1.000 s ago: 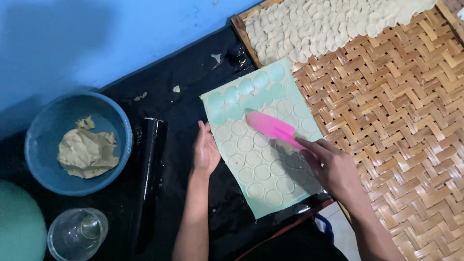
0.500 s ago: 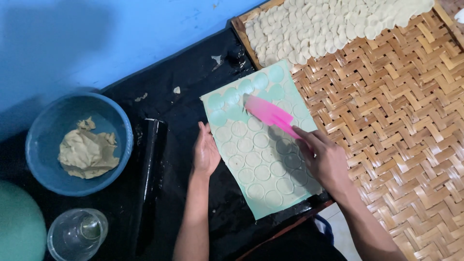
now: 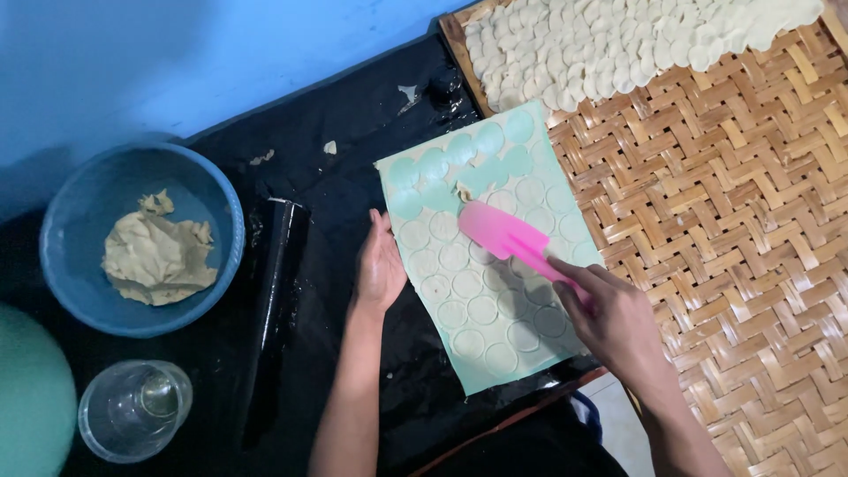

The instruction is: The recorder uses a pink spatula to transfer small circular crackers from a stencil sheet onto a woven drying tray.

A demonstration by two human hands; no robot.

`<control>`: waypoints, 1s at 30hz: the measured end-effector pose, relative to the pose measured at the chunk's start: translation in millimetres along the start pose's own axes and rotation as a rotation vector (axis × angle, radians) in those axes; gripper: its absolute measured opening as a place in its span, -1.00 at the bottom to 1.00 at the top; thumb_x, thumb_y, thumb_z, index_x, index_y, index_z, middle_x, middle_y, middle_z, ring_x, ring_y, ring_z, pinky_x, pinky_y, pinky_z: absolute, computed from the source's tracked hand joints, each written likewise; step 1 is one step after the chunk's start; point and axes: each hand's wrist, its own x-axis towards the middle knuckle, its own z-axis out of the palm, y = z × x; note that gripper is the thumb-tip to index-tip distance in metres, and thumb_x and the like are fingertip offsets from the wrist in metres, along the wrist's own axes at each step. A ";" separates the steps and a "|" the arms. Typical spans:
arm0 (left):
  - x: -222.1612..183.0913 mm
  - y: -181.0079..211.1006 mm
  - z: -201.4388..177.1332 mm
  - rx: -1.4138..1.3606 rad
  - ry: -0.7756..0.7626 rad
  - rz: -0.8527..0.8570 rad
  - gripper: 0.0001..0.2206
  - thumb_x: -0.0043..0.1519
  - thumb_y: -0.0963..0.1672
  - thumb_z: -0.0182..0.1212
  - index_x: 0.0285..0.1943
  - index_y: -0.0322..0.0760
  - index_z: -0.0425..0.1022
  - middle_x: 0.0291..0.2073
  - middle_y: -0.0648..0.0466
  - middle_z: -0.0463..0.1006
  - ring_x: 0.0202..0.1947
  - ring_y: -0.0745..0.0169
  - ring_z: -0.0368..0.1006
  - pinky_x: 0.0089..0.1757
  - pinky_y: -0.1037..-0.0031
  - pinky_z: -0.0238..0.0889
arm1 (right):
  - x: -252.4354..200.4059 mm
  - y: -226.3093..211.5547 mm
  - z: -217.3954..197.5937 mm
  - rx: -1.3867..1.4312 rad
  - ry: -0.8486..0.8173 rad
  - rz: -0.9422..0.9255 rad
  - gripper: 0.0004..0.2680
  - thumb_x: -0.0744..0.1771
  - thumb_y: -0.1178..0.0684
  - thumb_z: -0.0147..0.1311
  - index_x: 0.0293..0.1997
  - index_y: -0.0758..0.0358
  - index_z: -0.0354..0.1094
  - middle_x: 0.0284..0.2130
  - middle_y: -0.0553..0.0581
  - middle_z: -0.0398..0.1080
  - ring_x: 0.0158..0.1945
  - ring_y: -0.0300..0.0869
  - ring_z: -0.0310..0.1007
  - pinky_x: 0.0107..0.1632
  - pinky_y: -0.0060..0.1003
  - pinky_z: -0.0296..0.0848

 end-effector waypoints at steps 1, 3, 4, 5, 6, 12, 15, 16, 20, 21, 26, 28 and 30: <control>-0.1 -0.2 -0.4 -0.001 0.002 0.001 -0.37 0.46 0.13 -0.26 0.47 -0.45 0.18 0.34 -0.17 0.38 0.34 0.03 0.32 0.30 0.22 0.14 | 0.2 -1.4 -0.3 0.000 -0.002 -0.001 -0.73 0.31 0.05 0.17 0.14 0.04 0.49 -0.54 0.15 0.38 -0.58 -0.05 0.39 -0.42 -0.14 0.38; 0.0 -0.5 -1.0 -0.007 0.000 0.000 -0.38 0.47 0.13 -0.26 0.47 -0.46 0.18 0.33 -0.17 0.39 0.33 0.02 0.33 0.30 0.22 0.15 | 0.2 -4.1 -0.8 -0.060 -0.021 0.032 -0.73 0.31 0.01 0.16 0.14 -0.01 0.50 -0.53 0.15 0.40 -0.55 0.00 0.42 -0.41 -0.10 0.39; 0.3 -1.0 -1.5 -0.007 0.001 -0.001 -0.38 0.47 0.13 -0.26 0.47 -0.46 0.18 0.33 -0.17 0.39 0.33 0.02 0.33 0.30 0.22 0.15 | -0.2 -6.7 -2.5 -0.060 -0.021 0.032 -0.73 0.31 0.01 0.16 0.14 -0.01 0.50 -0.53 0.15 0.40 -0.55 0.00 0.42 -0.41 -0.10 0.39; 0.6 -1.5 -2.0 -0.012 -0.002 0.000 -0.38 0.47 0.13 -0.26 0.47 -0.46 0.18 0.33 -0.17 0.39 0.33 0.03 0.33 0.30 0.22 0.15 | -0.7 -9.3 -4.4 -0.089 -0.031 0.052 -0.73 0.31 -0.01 0.15 0.14 -0.02 0.50 -0.53 0.14 0.41 -0.54 0.02 0.44 -0.41 -0.08 0.40; 0.9 -2.0 -2.4 -0.016 -0.006 0.001 -0.38 0.47 0.13 -0.26 0.47 -0.46 0.18 0.34 -0.17 0.39 0.33 0.03 0.33 0.30 0.22 0.15 | -1.3 -11.9 -6.2 -0.117 -0.040 0.073 -0.73 0.31 -0.02 0.14 0.14 -0.04 0.50 -0.52 0.14 0.41 -0.52 0.04 0.45 -0.40 -0.06 0.40; 1.1 -3.2 -5.6 -0.025 -0.002 -0.002 -0.38 0.46 0.13 -0.25 0.47 -0.46 0.18 0.34 -0.17 0.38 0.34 0.03 0.32 0.30 0.22 0.15 | 2.7 -6.2 0.1 -0.146 -0.040 0.037 -0.74 0.32 -0.03 0.13 0.13 -0.05 0.50 -0.49 0.14 0.44 -0.46 0.07 0.49 -0.36 -0.04 0.43; 0.9 -0.9 -2.0 0.003 -0.002 0.003 -0.37 0.46 0.14 -0.24 0.47 -0.46 0.18 0.34 -0.18 0.37 0.35 0.03 0.31 0.30 0.22 0.15 | 9.5 -4.7 3.6 -0.113 -0.060 0.032 -0.73 0.31 -0.01 0.13 0.15 -0.05 0.49 -0.48 0.15 0.45 -0.46 0.07 0.49 -0.34 -0.05 0.43; 0.3 -0.1 -1.3 0.004 -0.002 0.004 -0.37 0.46 0.14 -0.24 0.47 -0.46 0.18 0.34 -0.18 0.37 0.35 0.03 0.31 0.30 0.22 0.15 | 10.7 -4.4 4.0 -0.112 -0.059 0.030 -0.73 0.31 -0.01 0.13 0.15 -0.05 0.49 -0.48 0.15 0.45 -0.46 0.07 0.49 -0.34 -0.05 0.43; -1.2 1.2 -0.4 0.010 0.003 -0.004 -0.36 0.46 0.14 -0.24 0.47 -0.46 0.17 0.35 -0.18 0.36 0.35 0.02 0.30 0.30 0.21 0.14 | 14.2 1.5 7.7 -0.049 -0.088 0.022 -0.71 0.30 0.02 0.14 0.16 -0.04 0.48 -0.48 0.17 0.45 -0.47 0.04 0.49 -0.34 -0.06 0.44; -0.9 0.7 -0.3 0.002 0.006 -0.007 -0.36 0.46 0.14 -0.23 0.47 -0.46 0.16 0.35 -0.18 0.36 0.35 0.02 0.30 0.30 0.21 0.14 | 14.8 4.6 8.9 -0.031 -0.093 0.009 -0.71 0.29 0.02 0.14 0.16 -0.04 0.48 -0.48 0.17 0.45 -0.47 0.02 0.49 -0.34 -0.07 0.44; -0.5 1.3 2.1 -0.006 0.008 -0.015 -0.36 0.45 0.14 -0.24 0.48 -0.45 0.15 0.36 -0.17 0.35 0.35 0.02 0.30 0.30 0.21 0.14 | 20.5 24.6 18.7 0.107 -0.164 0.110 -0.72 0.30 0.01 0.16 0.14 -0.04 0.49 -0.50 0.13 0.51 -0.51 -0.15 0.47 -0.37 -0.20 0.44; -0.6 1.3 2.0 -0.010 0.007 -0.019 -0.36 0.45 0.14 -0.25 0.48 -0.45 0.15 0.36 -0.16 0.35 0.35 0.02 0.30 0.30 0.21 0.14 | 20.1 34.4 25.2 0.164 -0.203 0.178 -0.73 0.31 0.00 0.17 0.14 -0.04 0.50 -0.51 0.11 0.53 -0.52 -0.21 0.45 -0.38 -0.25 0.42; 0.1 1.0 1.4 -0.017 0.007 -0.024 -0.36 0.45 0.14 -0.26 0.48 -0.45 0.15 0.36 -0.15 0.35 0.35 0.02 0.30 0.30 0.20 0.14 | 17.1 50.0 35.6 0.322 -0.228 0.219 -0.77 0.34 0.02 0.16 0.11 0.06 0.53 -0.50 0.02 0.53 -0.48 -0.33 0.37 -0.39 -0.36 0.36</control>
